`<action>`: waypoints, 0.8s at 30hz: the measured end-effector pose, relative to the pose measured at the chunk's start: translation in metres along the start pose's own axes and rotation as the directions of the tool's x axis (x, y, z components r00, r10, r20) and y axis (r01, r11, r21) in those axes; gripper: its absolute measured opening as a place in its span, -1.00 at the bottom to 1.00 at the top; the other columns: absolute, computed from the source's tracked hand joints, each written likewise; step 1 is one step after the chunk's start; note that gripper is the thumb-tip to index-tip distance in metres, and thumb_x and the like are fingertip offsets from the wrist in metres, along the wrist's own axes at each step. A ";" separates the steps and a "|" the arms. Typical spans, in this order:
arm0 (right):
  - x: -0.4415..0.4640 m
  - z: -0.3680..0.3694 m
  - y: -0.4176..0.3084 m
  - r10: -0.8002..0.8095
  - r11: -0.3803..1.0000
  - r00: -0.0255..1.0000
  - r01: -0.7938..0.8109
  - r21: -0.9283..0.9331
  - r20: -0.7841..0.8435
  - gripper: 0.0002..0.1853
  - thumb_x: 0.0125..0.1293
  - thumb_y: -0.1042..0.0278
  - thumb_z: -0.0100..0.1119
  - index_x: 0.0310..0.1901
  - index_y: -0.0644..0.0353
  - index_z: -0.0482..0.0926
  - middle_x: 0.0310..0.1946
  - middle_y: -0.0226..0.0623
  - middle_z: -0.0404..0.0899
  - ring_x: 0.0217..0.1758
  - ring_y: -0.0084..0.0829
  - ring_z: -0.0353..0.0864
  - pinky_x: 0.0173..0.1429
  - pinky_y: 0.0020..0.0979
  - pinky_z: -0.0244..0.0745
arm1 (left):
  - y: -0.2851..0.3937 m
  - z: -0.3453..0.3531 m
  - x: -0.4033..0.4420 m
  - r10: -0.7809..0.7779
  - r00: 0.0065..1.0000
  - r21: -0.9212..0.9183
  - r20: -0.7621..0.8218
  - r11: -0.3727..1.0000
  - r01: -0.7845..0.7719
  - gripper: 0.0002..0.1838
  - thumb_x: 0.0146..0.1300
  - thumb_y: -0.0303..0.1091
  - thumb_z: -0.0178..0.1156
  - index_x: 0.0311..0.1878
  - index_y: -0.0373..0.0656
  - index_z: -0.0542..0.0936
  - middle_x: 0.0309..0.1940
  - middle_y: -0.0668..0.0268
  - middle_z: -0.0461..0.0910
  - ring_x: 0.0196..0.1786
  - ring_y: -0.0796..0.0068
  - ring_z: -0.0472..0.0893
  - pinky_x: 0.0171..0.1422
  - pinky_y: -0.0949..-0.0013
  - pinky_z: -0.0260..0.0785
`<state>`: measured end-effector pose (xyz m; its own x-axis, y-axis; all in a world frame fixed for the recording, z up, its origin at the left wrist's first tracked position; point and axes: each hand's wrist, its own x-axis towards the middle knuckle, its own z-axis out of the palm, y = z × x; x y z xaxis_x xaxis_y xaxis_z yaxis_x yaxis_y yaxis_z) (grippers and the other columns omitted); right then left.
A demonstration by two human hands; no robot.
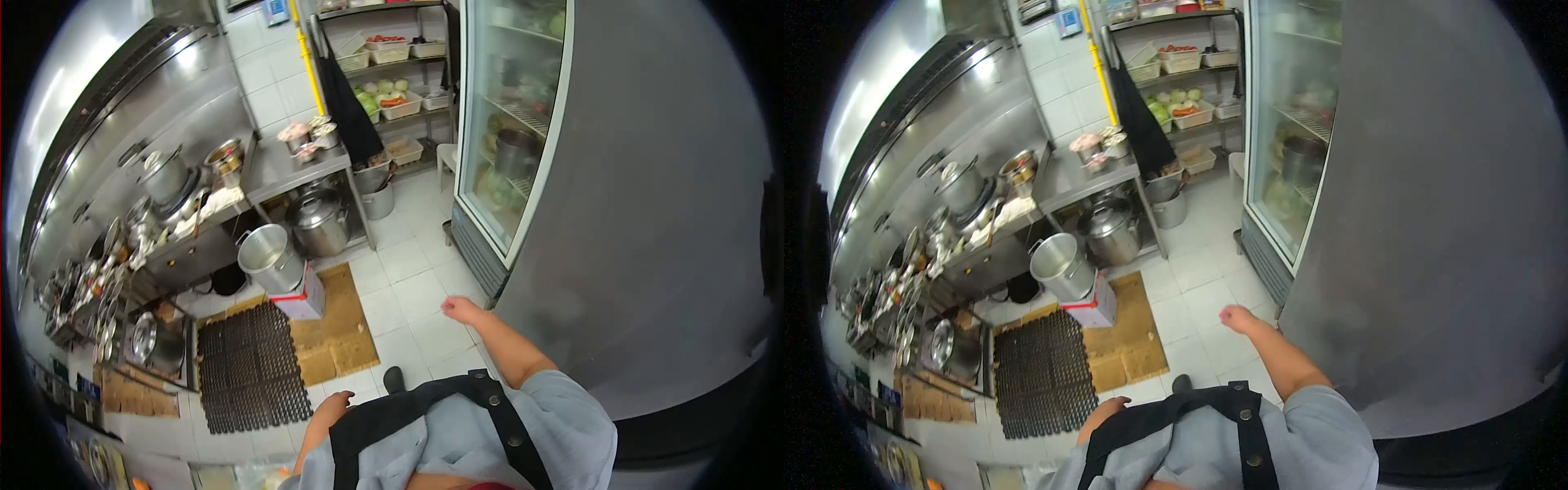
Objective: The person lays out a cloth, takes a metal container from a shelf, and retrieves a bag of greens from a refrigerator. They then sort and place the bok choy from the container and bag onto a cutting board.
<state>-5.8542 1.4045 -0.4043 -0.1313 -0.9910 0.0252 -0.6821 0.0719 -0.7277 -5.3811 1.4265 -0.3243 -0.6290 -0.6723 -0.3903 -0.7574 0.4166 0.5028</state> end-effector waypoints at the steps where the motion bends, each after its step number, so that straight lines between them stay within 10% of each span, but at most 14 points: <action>1: 0.030 -0.019 -0.012 0.070 0.996 0.996 -0.067 0.054 -0.054 -0.80 0.22 0.30 0.20 -0.16 0.15 0.59 -0.33 -0.30 0.63 -0.27 -0.48 0.58 -0.23 -0.41 0.50 | -0.012 -0.014 0.021 -0.003 1.000 0.015 0.013 1.000 0.003 -0.53 0.14 -0.22 0.23 0.11 -0.19 0.49 -0.11 -0.02 0.60 0.00 0.02 0.57 0.07 0.13 0.42; 10: 0.186 -0.270 -0.110 0.061 0.959 0.677 0.163 0.230 -0.734 -0.66 0.09 0.44 0.21 -0.04 0.17 0.54 -0.05 -0.13 0.56 0.08 -0.25 0.53 0.17 -0.30 0.41 | 0.029 -0.185 0.163 0.041 0.997 0.097 -0.067 0.995 -0.034 -0.53 0.12 -0.23 0.26 0.09 -0.23 0.50 -0.11 -0.05 0.60 -0.01 -0.02 0.58 0.05 0.12 0.43; 12: 0.199 -0.338 -0.137 -0.125 0.991 0.343 0.083 -0.103 -0.931 -0.67 0.10 0.45 0.21 -0.04 0.19 0.52 -0.05 -0.25 0.51 0.02 -0.41 0.50 0.11 -0.39 0.41 | 0.025 -0.203 0.201 0.100 0.994 0.161 -0.032 0.983 -0.094 -0.52 0.12 -0.24 0.26 0.10 -0.22 0.50 -0.12 -0.04 0.60 -0.02 -0.03 0.58 0.05 0.12 0.43; 16: 0.184 -0.467 -0.200 -0.366 0.930 -0.160 -0.105 -0.353 -0.917 -0.53 0.10 0.37 0.20 0.08 0.26 0.41 0.07 -0.11 0.43 0.19 -0.18 0.39 0.28 -0.24 0.26 | 0.048 -0.237 0.245 0.122 0.992 0.114 -0.036 0.987 -0.117 -0.53 0.11 -0.25 0.25 0.09 -0.22 0.50 -0.11 -0.05 0.60 -0.01 -0.02 0.58 0.06 0.12 0.42; 18: 0.174 -0.519 -0.216 -0.377 0.926 -0.238 -0.124 -0.357 -0.895 -0.37 0.08 0.29 0.22 0.21 0.26 0.29 0.24 0.07 0.24 0.41 0.08 0.04 0.44 -0.02 -0.03 | 0.044 -0.237 0.275 0.147 0.989 0.043 0.009 0.988 -0.147 -0.54 0.12 -0.25 0.24 0.09 -0.22 0.51 -0.11 -0.05 0.60 0.00 -0.01 0.58 0.07 0.12 0.42; 24: 0.163 -0.638 -0.215 -0.261 0.857 -0.373 -0.515 -0.035 -0.891 -0.21 0.13 0.16 0.26 0.34 0.24 0.13 0.35 0.10 0.06 0.41 0.12 0.01 0.38 0.06 0.13 | 0.058 -0.262 0.361 0.153 0.986 0.080 0.065 0.984 -0.158 -0.54 0.13 -0.23 0.23 0.09 -0.21 0.50 -0.10 -0.04 0.60 0.01 0.00 0.57 0.08 0.12 0.41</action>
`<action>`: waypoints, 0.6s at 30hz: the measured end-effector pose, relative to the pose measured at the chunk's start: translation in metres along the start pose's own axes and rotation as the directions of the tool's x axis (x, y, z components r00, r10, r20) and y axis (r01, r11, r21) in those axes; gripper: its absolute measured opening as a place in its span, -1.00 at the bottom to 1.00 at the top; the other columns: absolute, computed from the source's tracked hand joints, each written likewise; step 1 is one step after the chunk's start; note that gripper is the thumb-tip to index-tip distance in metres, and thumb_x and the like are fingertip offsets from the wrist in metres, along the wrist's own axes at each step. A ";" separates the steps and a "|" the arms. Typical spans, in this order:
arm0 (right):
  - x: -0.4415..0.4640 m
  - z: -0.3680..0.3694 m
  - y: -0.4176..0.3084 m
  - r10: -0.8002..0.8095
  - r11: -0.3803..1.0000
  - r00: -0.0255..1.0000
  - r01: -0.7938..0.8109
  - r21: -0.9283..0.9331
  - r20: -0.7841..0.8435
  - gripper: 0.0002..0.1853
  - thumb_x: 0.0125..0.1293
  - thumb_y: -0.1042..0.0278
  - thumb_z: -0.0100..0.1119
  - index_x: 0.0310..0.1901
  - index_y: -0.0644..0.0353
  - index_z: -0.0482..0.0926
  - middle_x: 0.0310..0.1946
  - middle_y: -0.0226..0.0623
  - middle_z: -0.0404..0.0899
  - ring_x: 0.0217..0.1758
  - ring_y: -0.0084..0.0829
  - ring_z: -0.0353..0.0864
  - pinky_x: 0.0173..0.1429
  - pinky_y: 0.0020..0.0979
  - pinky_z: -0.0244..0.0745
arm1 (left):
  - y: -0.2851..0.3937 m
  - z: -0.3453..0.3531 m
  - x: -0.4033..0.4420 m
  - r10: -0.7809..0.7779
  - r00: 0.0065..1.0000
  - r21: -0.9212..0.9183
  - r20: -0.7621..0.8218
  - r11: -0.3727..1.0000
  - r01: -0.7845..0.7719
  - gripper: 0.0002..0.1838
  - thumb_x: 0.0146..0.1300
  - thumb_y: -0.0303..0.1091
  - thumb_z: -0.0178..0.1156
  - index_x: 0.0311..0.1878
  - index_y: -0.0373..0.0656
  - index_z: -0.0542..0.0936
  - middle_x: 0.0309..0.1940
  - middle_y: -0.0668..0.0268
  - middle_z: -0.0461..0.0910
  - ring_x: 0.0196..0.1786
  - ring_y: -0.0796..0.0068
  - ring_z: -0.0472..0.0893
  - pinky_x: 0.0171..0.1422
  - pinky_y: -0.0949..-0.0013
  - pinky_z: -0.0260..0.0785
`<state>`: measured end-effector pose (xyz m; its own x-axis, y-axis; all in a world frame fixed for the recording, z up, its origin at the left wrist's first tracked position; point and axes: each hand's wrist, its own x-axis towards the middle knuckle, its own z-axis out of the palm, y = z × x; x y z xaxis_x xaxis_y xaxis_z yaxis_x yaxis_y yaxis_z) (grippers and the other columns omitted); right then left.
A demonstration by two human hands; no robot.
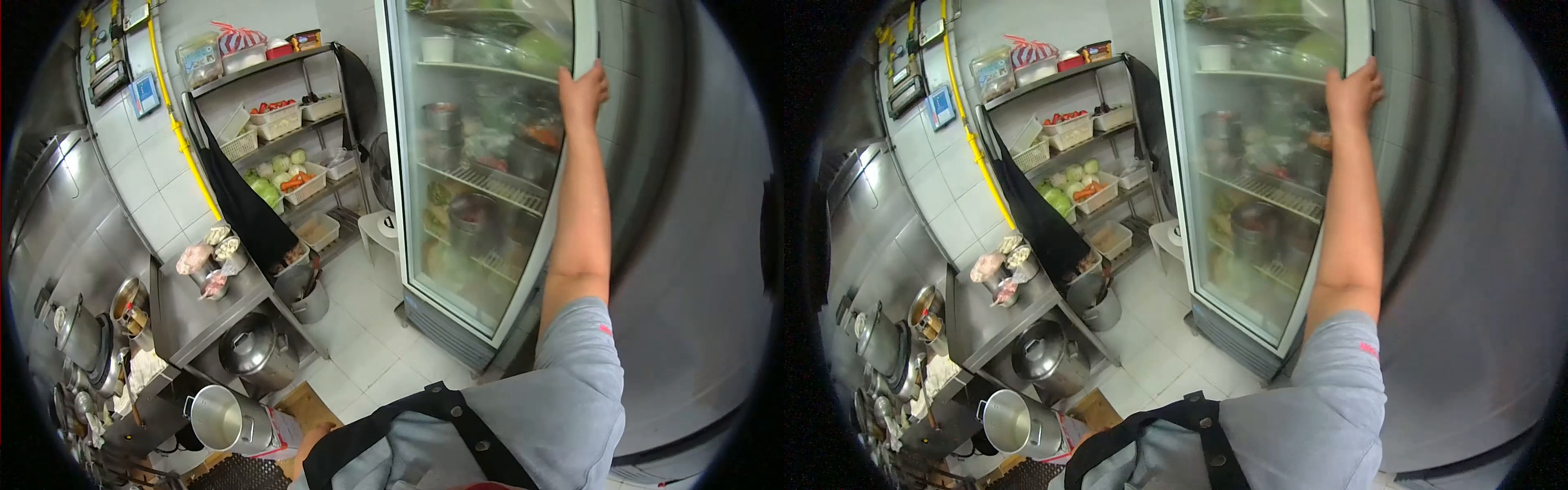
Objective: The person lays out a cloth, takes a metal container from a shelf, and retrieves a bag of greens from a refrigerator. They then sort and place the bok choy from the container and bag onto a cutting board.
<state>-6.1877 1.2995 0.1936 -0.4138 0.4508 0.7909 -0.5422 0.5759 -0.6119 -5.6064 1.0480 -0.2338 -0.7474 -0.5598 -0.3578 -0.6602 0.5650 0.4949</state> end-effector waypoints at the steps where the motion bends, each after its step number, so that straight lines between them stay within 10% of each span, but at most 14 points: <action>1: 0.004 -0.004 -0.002 -0.020 0.997 1.000 0.019 -0.073 -0.009 -0.20 0.12 0.15 0.28 0.34 0.24 0.14 0.33 0.08 0.12 0.39 0.12 0.06 0.37 0.05 0.16 | 0.004 -0.010 0.014 0.004 1.000 0.002 0.004 1.000 -0.004 -0.54 0.13 -0.23 0.23 0.09 -0.21 0.50 -0.10 -0.03 0.60 0.01 0.00 0.57 0.08 0.12 0.41; 12: 0.020 -0.014 0.009 -0.041 0.941 0.997 0.017 -0.337 -0.065 -0.25 -0.06 0.05 0.43 0.15 0.25 0.38 0.06 -0.05 0.53 0.14 -0.14 0.51 0.13 -0.25 0.38 | 0.042 -0.077 0.110 0.200 0.978 0.184 0.058 0.961 -0.208 -0.54 0.18 -0.17 0.20 0.10 -0.19 0.49 -0.07 0.00 0.58 0.02 0.01 0.55 0.10 0.14 0.39; 16: 0.040 -0.013 0.031 0.005 0.998 0.997 -0.010 0.059 0.080 -0.38 -0.14 0.10 0.49 -0.13 0.34 0.46 -0.25 -0.12 0.60 -0.23 -0.32 0.58 -0.10 -0.34 0.44 | 0.057 -0.089 0.124 0.246 0.966 0.121 0.075 0.960 -0.254 -0.56 0.20 -0.17 0.20 0.09 -0.19 0.50 -0.06 0.00 0.56 0.03 0.02 0.54 0.10 0.15 0.39; 18: 0.043 -0.013 0.035 0.095 0.993 0.988 -0.103 0.065 0.120 -0.29 -0.22 0.01 0.51 -0.06 0.26 0.46 -0.13 -0.07 0.59 -0.05 -0.18 0.58 0.08 -0.21 0.38 | 0.061 -0.094 0.129 0.363 0.928 0.143 0.078 0.918 -0.371 -0.57 0.20 -0.19 0.20 0.10 -0.18 0.50 -0.07 0.00 0.56 0.03 0.03 0.54 0.10 0.15 0.39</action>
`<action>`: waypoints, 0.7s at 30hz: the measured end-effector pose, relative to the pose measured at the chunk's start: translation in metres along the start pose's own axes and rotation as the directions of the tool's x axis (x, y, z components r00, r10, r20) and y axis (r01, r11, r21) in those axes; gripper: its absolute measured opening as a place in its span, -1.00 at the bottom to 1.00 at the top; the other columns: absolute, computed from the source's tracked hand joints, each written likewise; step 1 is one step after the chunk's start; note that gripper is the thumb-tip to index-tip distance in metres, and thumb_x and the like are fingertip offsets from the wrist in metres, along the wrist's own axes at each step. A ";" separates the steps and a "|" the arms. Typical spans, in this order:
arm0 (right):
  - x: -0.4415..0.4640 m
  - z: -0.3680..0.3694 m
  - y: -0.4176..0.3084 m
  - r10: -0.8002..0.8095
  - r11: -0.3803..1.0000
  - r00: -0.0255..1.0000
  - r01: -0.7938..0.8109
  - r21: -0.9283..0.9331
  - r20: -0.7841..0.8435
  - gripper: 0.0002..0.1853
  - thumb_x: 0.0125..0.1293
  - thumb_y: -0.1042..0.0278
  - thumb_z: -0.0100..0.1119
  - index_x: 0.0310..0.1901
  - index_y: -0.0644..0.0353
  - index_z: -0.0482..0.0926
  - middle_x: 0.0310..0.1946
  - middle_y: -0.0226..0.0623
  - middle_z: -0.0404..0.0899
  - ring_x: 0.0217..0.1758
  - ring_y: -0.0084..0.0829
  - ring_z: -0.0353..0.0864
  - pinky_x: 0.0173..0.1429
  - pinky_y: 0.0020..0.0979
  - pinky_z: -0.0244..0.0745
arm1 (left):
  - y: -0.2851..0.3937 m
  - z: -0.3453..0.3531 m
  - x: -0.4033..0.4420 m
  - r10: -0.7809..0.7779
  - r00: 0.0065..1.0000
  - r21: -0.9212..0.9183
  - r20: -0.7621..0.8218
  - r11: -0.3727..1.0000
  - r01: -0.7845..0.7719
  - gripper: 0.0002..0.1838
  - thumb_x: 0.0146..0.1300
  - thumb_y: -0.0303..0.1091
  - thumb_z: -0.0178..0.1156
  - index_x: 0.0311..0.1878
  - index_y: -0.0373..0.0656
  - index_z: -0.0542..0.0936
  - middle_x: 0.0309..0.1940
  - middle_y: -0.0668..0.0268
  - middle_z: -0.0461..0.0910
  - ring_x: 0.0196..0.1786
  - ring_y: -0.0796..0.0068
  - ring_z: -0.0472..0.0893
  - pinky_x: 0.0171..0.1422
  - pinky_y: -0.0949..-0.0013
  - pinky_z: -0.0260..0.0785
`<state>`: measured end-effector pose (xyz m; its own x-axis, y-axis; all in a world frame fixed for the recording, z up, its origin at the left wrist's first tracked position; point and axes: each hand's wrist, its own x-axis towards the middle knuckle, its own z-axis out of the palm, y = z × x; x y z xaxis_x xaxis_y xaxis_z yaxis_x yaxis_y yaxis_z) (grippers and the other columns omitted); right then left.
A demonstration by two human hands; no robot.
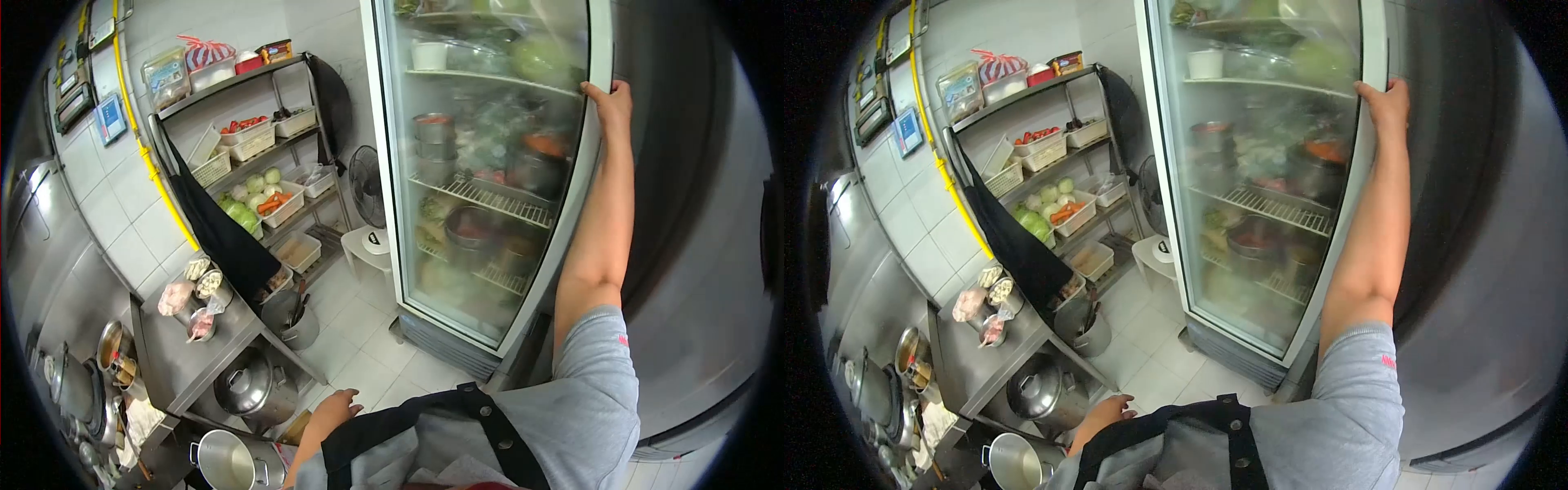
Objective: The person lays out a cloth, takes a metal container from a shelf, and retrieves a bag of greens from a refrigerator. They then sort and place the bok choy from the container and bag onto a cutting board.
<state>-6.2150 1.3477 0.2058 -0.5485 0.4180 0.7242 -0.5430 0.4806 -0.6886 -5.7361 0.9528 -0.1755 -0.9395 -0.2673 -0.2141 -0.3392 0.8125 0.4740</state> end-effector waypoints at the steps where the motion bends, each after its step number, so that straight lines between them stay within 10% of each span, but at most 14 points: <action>1: 0.006 0.003 0.006 0.003 1.000 1.000 -0.004 -0.030 -0.008 -0.31 -0.24 0.02 0.52 -0.09 0.25 0.46 -0.14 -0.09 0.59 -0.05 -0.18 0.57 0.08 -0.19 0.37 | 0.003 -0.005 0.000 0.016 1.000 0.000 -0.004 1.000 -0.016 -0.57 0.20 -0.19 0.20 0.10 -0.18 0.50 -0.07 0.00 0.56 0.03 0.03 0.54 0.10 0.15 0.39; 11: -0.039 -0.022 -0.047 0.117 0.986 0.993 -0.115 -0.117 0.006 -0.27 -0.22 -0.04 0.48 -0.02 0.18 0.44 -0.02 -0.17 0.57 0.06 -0.17 0.53 0.24 0.05 0.07 | -0.053 -0.013 -0.017 0.035 0.996 -0.011 0.081 0.999 -0.034 -0.55 0.17 -0.17 0.24 0.10 -0.16 0.51 -0.09 0.03 0.58 0.00 0.05 0.56 0.09 0.15 0.40; 21: -0.200 -0.051 -0.197 -0.395 0.914 0.907 0.372 -0.160 -0.146 -0.41 0.05 0.04 0.30 -0.01 0.34 0.42 -0.12 -0.01 0.52 -0.03 -0.09 0.52 0.08 -0.05 0.21 | 0.013 -0.112 -0.007 0.524 0.828 0.034 -0.200 0.848 -0.529 -0.54 0.16 -0.30 0.26 0.13 -0.16 0.46 0.01 0.05 0.50 0.05 0.02 0.50 0.14 0.20 0.38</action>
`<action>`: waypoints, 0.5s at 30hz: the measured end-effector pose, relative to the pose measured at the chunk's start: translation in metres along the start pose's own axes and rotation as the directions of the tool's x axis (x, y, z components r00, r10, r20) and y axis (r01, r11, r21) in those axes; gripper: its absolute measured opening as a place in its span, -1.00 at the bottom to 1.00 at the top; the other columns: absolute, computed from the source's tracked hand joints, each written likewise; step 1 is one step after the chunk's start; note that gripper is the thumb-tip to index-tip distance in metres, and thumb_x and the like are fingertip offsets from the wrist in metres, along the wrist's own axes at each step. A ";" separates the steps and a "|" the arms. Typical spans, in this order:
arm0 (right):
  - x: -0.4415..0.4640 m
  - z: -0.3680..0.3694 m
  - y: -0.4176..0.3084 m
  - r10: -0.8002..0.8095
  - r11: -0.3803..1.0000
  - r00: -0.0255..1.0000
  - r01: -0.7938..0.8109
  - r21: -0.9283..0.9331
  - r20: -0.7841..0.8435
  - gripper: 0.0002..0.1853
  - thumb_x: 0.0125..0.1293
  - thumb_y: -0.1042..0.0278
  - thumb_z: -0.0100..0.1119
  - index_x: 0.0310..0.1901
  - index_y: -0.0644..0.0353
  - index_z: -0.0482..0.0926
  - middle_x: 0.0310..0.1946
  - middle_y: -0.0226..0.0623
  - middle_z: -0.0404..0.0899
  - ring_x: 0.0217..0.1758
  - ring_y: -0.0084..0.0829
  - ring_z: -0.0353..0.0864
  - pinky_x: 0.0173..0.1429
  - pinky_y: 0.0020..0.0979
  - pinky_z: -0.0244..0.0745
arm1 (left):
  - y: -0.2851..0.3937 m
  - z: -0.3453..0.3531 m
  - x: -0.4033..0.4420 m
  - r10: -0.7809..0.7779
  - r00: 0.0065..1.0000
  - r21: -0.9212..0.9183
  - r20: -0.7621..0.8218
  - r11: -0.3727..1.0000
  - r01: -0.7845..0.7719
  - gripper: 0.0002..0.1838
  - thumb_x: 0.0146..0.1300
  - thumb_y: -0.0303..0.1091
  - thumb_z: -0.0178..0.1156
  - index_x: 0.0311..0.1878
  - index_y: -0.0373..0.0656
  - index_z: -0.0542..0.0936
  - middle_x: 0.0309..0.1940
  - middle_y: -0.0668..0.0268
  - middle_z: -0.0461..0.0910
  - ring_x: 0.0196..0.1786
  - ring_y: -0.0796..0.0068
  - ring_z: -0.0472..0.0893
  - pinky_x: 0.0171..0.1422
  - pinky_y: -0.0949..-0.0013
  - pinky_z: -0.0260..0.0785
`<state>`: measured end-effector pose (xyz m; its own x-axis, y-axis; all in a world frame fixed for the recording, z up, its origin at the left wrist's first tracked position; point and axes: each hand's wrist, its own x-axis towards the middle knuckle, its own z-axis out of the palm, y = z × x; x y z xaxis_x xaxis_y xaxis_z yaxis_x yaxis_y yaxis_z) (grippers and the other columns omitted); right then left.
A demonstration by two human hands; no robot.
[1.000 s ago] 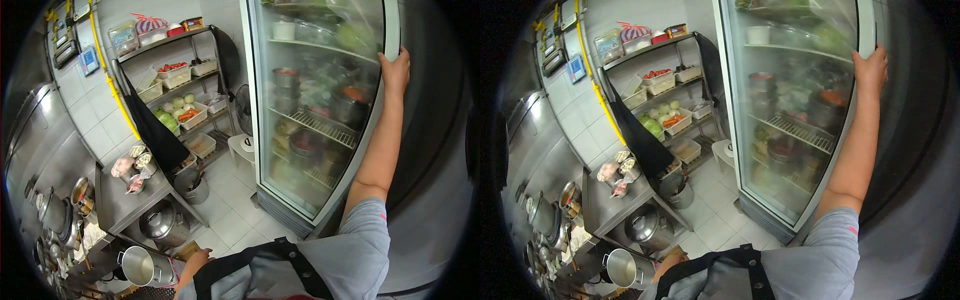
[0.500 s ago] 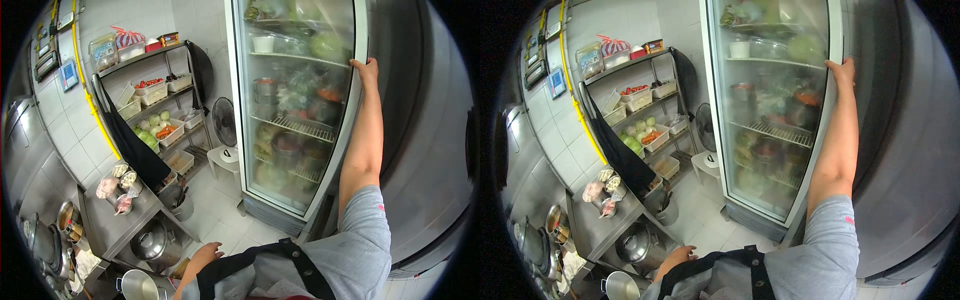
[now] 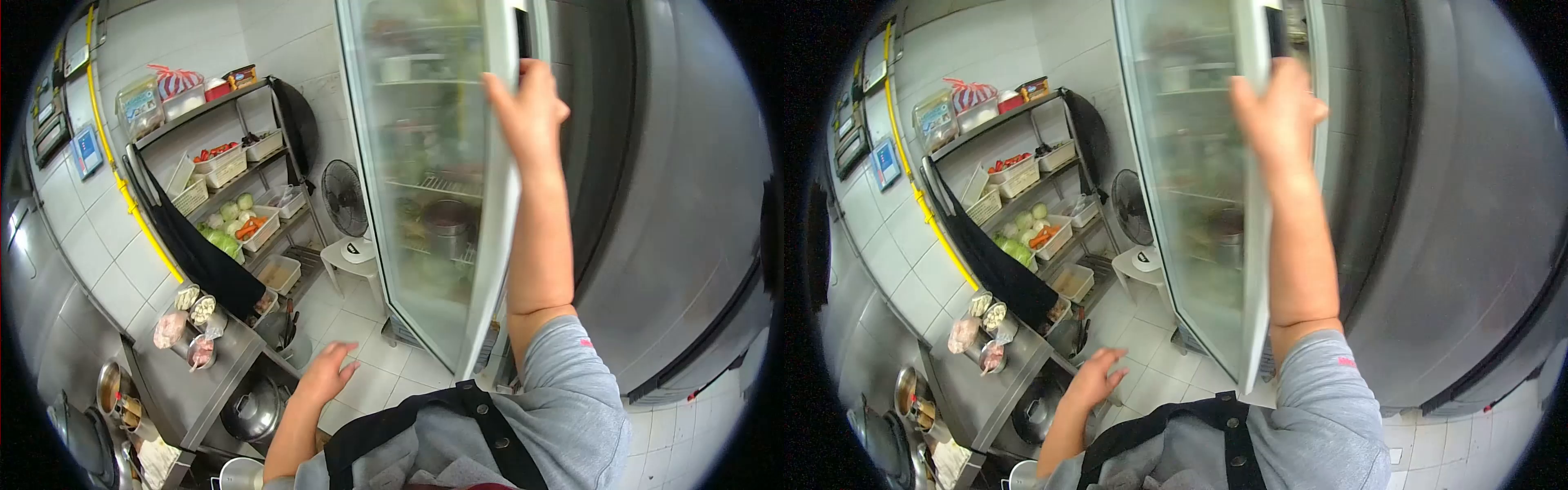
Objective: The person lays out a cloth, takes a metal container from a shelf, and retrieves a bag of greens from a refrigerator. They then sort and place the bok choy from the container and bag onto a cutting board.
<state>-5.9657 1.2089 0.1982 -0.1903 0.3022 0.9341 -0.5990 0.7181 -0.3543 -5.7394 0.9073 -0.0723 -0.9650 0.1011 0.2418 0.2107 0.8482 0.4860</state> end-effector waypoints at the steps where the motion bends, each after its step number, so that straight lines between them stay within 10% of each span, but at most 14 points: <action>1: -0.010 -0.003 -0.023 -0.090 0.996 0.995 0.089 -0.021 -0.040 -0.41 0.05 0.04 0.29 -0.01 0.34 0.42 -0.15 -0.03 0.51 -0.07 -0.10 0.52 0.04 -0.08 0.22 | 0.011 -0.006 0.010 0.043 0.996 0.024 -0.079 0.999 -0.041 -0.51 0.16 -0.31 0.27 0.16 -0.15 0.42 0.07 0.02 0.45 0.11 0.00 0.46 0.18 0.18 0.35; 5: -0.049 -0.015 -0.124 -0.245 0.967 0.969 0.246 -0.059 0.026 -0.36 0.01 0.05 0.27 0.05 0.32 0.38 -0.23 -0.10 0.42 -0.18 -0.17 0.44 0.01 -0.10 0.23 | 0.065 -0.036 0.052 0.245 0.914 0.078 -0.322 0.970 -0.232 -0.35 0.09 -0.31 0.33 0.25 -0.18 0.32 0.19 -0.07 0.32 0.23 -0.06 0.36 0.26 0.15 0.29; 9: -0.097 -0.014 -0.185 -0.485 0.791 0.875 0.433 0.432 0.012 -0.31 -0.05 0.20 0.32 0.13 0.32 0.36 -0.01 0.03 0.38 0.14 -0.10 0.37 0.16 -0.02 0.19 | 0.077 -0.053 0.088 0.230 0.674 -0.023 -0.702 0.939 -0.344 -0.18 0.02 -0.32 0.37 0.32 -0.27 0.18 0.28 -0.03 0.21 0.35 0.10 0.24 0.35 0.13 0.16; 11: -0.116 -0.012 -0.193 -0.664 0.592 0.748 0.512 0.623 0.016 -0.37 -0.05 0.28 0.34 0.10 0.27 0.38 0.09 0.00 0.34 0.27 -0.09 0.27 0.25 0.06 0.12 | 0.075 -0.073 0.092 0.185 0.811 -0.140 -0.555 0.940 -0.310 -0.15 0.01 -0.34 0.37 0.35 -0.23 0.14 0.30 -0.03 0.18 0.34 0.09 0.25 0.35 0.13 0.14; 13: -0.137 -0.016 -0.191 -0.678 0.537 0.735 0.497 0.681 -0.002 -0.48 -0.02 0.30 0.29 0.03 0.20 0.43 0.02 -0.12 0.40 0.17 -0.15 0.37 0.29 0.11 0.09 | 0.083 -0.088 0.085 0.329 0.596 0.204 -0.733 0.941 -0.269 -0.07 -0.01 -0.33 0.38 0.39 -0.19 0.06 0.29 -0.04 0.21 0.28 0.04 0.33 0.30 0.14 0.21; 15: -0.150 -0.021 -0.178 -0.847 0.475 0.505 0.581 0.661 0.165 -0.52 0.03 0.28 0.25 0.03 0.14 0.44 -0.13 -0.21 0.42 0.07 -0.25 0.43 0.28 0.09 0.11 | 0.028 -0.097 0.090 0.188 0.544 0.055 -0.818 0.966 -0.252 -0.04 0.01 -0.33 0.38 0.42 -0.16 0.00 0.29 -0.05 0.21 0.27 0.02 0.34 0.31 0.15 0.21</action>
<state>-5.8143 1.0490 0.1197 0.2830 -0.5591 0.7793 -0.9090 0.1028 0.4038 -5.8051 0.8902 0.0442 -0.3580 -0.2105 0.9097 0.4382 0.8224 0.3627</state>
